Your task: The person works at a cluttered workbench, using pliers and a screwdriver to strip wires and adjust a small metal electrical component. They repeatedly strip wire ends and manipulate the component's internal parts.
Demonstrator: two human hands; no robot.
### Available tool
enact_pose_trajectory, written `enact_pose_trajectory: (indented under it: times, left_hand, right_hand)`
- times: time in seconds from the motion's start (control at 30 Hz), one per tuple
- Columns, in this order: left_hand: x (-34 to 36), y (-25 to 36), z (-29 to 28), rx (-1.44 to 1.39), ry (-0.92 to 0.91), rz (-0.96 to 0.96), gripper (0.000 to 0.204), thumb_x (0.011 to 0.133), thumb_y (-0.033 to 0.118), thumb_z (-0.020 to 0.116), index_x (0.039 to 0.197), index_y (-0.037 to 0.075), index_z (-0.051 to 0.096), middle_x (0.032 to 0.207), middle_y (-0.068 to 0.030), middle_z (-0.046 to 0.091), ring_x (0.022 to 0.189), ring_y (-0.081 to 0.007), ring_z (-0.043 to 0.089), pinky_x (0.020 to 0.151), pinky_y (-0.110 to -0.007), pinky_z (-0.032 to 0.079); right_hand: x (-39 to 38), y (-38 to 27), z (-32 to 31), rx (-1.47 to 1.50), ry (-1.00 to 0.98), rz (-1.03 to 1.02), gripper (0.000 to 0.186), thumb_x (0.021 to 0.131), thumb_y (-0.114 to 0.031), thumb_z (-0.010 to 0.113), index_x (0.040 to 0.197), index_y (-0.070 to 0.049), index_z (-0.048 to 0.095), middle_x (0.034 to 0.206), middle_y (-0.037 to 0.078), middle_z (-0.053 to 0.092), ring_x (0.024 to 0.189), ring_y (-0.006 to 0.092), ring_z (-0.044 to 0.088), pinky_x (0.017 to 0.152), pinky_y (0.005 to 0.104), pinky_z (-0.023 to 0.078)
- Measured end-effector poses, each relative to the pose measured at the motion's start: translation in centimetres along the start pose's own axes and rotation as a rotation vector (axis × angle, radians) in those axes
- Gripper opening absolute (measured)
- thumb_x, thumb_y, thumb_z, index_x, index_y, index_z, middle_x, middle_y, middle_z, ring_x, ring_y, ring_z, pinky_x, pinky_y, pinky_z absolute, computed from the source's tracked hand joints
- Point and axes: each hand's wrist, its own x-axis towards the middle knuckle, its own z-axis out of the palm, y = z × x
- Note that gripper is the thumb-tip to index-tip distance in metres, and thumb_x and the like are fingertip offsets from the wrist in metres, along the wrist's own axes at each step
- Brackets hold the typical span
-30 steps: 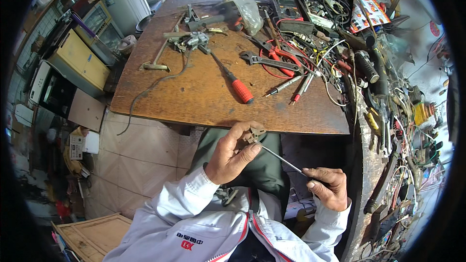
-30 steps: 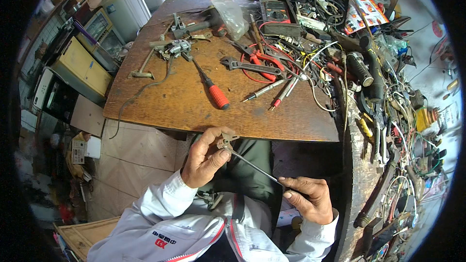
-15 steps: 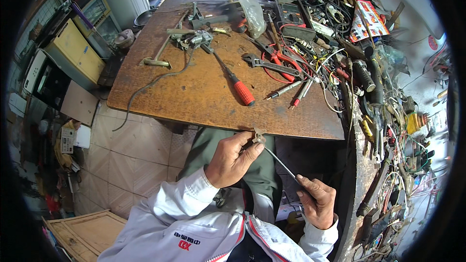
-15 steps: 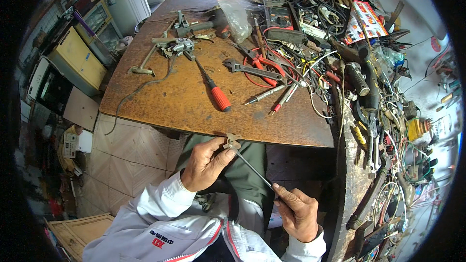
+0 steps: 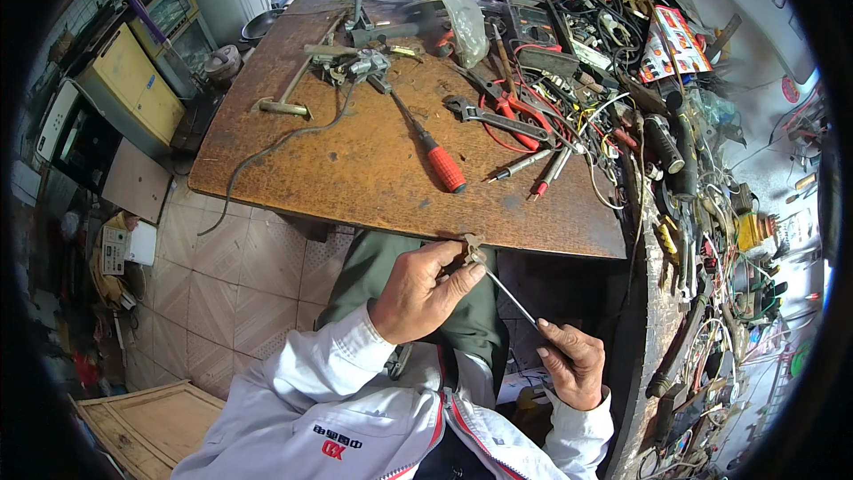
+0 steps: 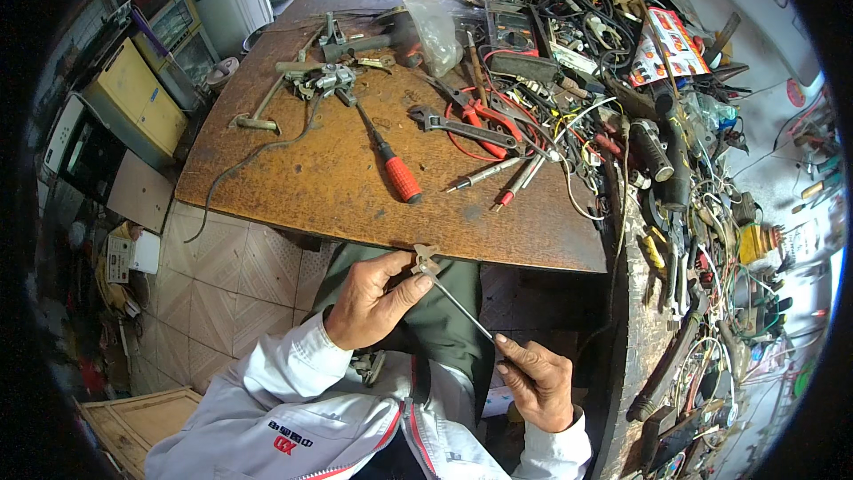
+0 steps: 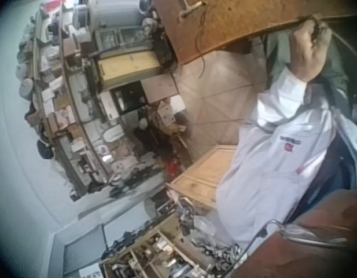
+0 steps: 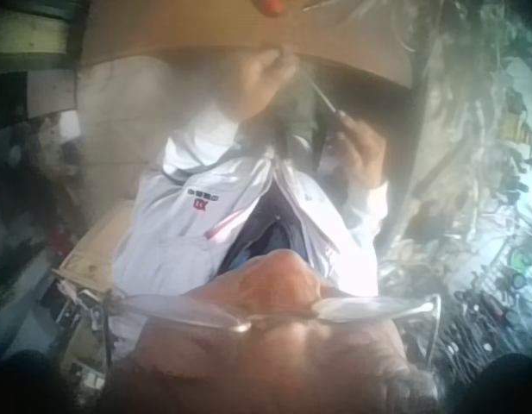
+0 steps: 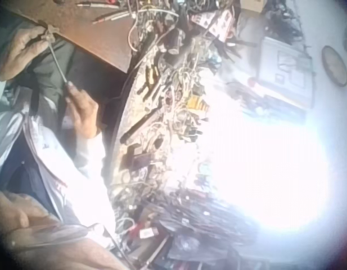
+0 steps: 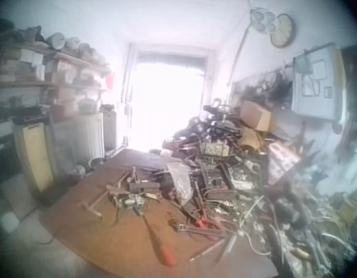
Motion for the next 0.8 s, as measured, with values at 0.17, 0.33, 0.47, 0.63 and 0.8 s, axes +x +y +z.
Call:
enact_pose_trajectory:
  times: [0.17, 0.33, 0.47, 0.63, 0.8]
  left_hand:
    - [0.1, -0.2, 0.4, 0.000, 0.074, 0.039, 0.028, 0.098, 0.025, 0.063, 0.094, -0.002, 0.062, 0.071, -0.0053, 0.055, 0.065, -0.0093, 0.045, 0.059, -0.029, 0.041]
    - [0.1, -0.2, 0.5, 0.022, 0.074, 0.018, 0.028, 0.098, 0.024, 0.063, 0.090, -0.002, 0.060, 0.068, -0.0039, 0.051, 0.063, -0.0085, 0.042, 0.057, -0.028, 0.039]
    - [0.0, 0.1, 0.3, 0.016, 0.034, -0.068, 0.028, 0.099, 0.024, 0.062, 0.097, -0.003, 0.064, 0.076, 0.0004, 0.055, 0.073, -0.0059, 0.045, 0.064, -0.025, 0.041]
    - [0.1, 0.6, 0.2, -0.014, 0.004, -0.066, 0.027, 0.099, 0.023, 0.063, 0.100, -0.003, 0.065, 0.077, 0.0006, 0.057, 0.074, -0.0061, 0.046, 0.066, -0.025, 0.042]
    - [0.1, -0.1, 0.3, -0.062, -0.013, -0.035, 0.027, 0.099, 0.024, 0.063, 0.102, -0.003, 0.066, 0.080, 0.0003, 0.059, 0.077, -0.0065, 0.049, 0.068, -0.024, 0.042]
  right_hand:
    - [-0.5, -0.9, 0.8, -0.213, 0.041, -0.026, 0.046, 0.079, 0.008, 0.072, 0.122, -0.006, 0.070, 0.063, 0.008, 0.052, 0.050, 0.0141, 0.047, 0.047, 0.0269, 0.038]
    - [-1.5, -1.5, 2.2, -0.475, 0.073, -0.111, 0.058, 0.075, 0.008, 0.072, 0.129, -0.010, 0.066, 0.062, 0.009, 0.044, 0.044, 0.0220, 0.046, 0.042, 0.0337, 0.039]
    - [-1.8, -1.6, 3.3, -0.559, 0.138, -0.172, 0.055, 0.075, 0.009, 0.068, 0.127, -0.007, 0.066, 0.062, 0.010, 0.042, 0.046, 0.0251, 0.044, 0.045, 0.0327, 0.035]
    - [-1.9, -1.4, 1.5, -0.029, 0.074, 0.062, 0.042, 0.083, 0.006, 0.072, 0.124, -0.001, 0.068, 0.063, 0.006, 0.054, 0.052, 0.0079, 0.046, 0.049, 0.0246, 0.038]
    - [-1.2, -0.2, 0.5, 0.037, 0.026, 0.030, 0.040, 0.083, 0.004, 0.072, 0.123, 0.000, 0.068, 0.065, 0.007, 0.056, 0.053, 0.0088, 0.048, 0.050, 0.0240, 0.038]
